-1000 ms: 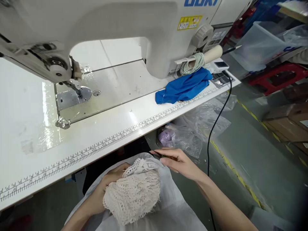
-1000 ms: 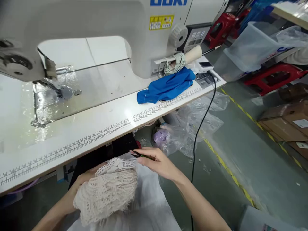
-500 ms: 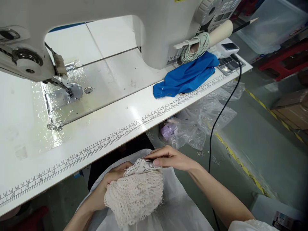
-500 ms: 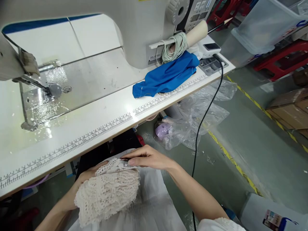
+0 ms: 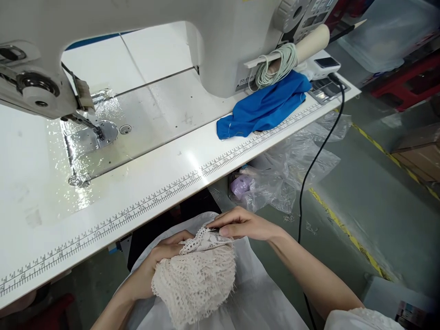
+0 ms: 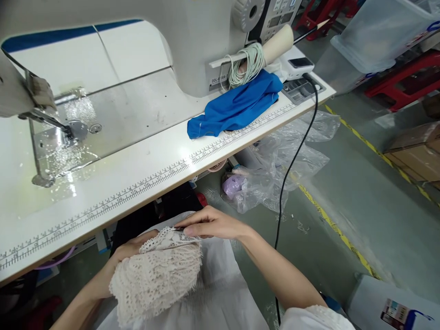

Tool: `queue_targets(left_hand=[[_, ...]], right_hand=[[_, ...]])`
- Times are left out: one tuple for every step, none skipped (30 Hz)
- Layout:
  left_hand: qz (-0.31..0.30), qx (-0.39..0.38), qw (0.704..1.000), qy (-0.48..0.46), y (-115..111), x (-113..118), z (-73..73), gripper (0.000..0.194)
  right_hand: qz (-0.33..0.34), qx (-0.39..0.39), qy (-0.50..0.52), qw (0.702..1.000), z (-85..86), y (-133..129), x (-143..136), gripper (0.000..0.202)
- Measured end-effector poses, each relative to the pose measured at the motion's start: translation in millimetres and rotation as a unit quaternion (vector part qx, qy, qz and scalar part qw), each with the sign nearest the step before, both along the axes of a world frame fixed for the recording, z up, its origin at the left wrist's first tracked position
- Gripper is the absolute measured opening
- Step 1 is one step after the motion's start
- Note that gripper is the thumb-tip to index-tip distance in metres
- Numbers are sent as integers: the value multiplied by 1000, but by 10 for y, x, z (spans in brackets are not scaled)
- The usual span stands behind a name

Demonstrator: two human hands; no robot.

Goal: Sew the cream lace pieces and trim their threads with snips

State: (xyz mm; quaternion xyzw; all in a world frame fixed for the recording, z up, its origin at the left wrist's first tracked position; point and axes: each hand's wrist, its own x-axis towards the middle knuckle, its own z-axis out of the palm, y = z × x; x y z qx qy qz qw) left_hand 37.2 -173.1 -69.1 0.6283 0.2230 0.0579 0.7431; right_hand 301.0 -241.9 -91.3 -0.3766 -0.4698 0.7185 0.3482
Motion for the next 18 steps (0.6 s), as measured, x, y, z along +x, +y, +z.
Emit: queue_targets(left_hand=[[0, -4, 1000, -1, -1, 1, -2, 25], [2, -7, 1000, 0, -2, 1, -4, 25], [6, -8, 1000, 1, -3, 1, -7, 23], [10, -7, 1000, 2, -4, 0, -11, 21], [12, -7, 1000, 3, -5, -3, -16, 19], [15, -8, 1000, 6, -5, -6, -22, 17], [18, -8, 1000, 8, -4, -9, -29, 17], [19, -8, 1000, 6, -3, -12, -38, 18], [20, -7, 1000, 2, -3, -15, -46, 20], [22, -4, 1000, -2, -3, -17, -54, 22], [24, -2, 1000, -6, -5, -17, -60, 24], [25, -1, 1000, -8, -8, -16, -65, 25], [25, -2, 1000, -8, -14, -12, -70, 26], [30, -6, 1000, -8, -21, -6, -74, 26], [36, -14, 999, -8, -30, 1, -79, 27], [43, -23, 999, -9, -39, 9, -85, 27], [49, -30, 998, -12, -48, 16, -91, 27], [54, -34, 998, -14, -55, 22, -98, 27]], right_hand=[[-1, -11, 21, 1000, 5, 10, -9, 37], [-5, -20, 40, 999, 10, 20, -18, 36], [-12, -23, 52, 998, 16, 27, -27, 34], [-20, -24, 59, 998, 21, 32, -36, 33], [-27, -26, 63, 997, 25, 34, -46, 32], [-36, -27, 65, 997, 27, 34, -55, 31], [-45, -29, 67, 996, 28, 30, -65, 31], [-55, -32, 69, 996, 27, 25, -75, 32], [-64, -35, 69, 995, 25, 18, -85, 32], [-71, -37, 70, 994, 21, 10, -94, 32], [-78, -42, 70, 994, 17, 1, -102, 32], [-84, -47, 70, 993, 13, -8, -111, 32], [-92, -51, 70, 992, 8, -18, -118, 32], [-100, -55, 70, 991, 4, -28, -127, 32], [-108, -57, 71, 990, 0, -38, -135, 32], [-116, -57, 73, 989, -3, -47, -145, 31], [-123, -56, 74, 988, -6, -55, -155, 31], [-130, -55, 76, 987, -9, -62, -166, 31]])
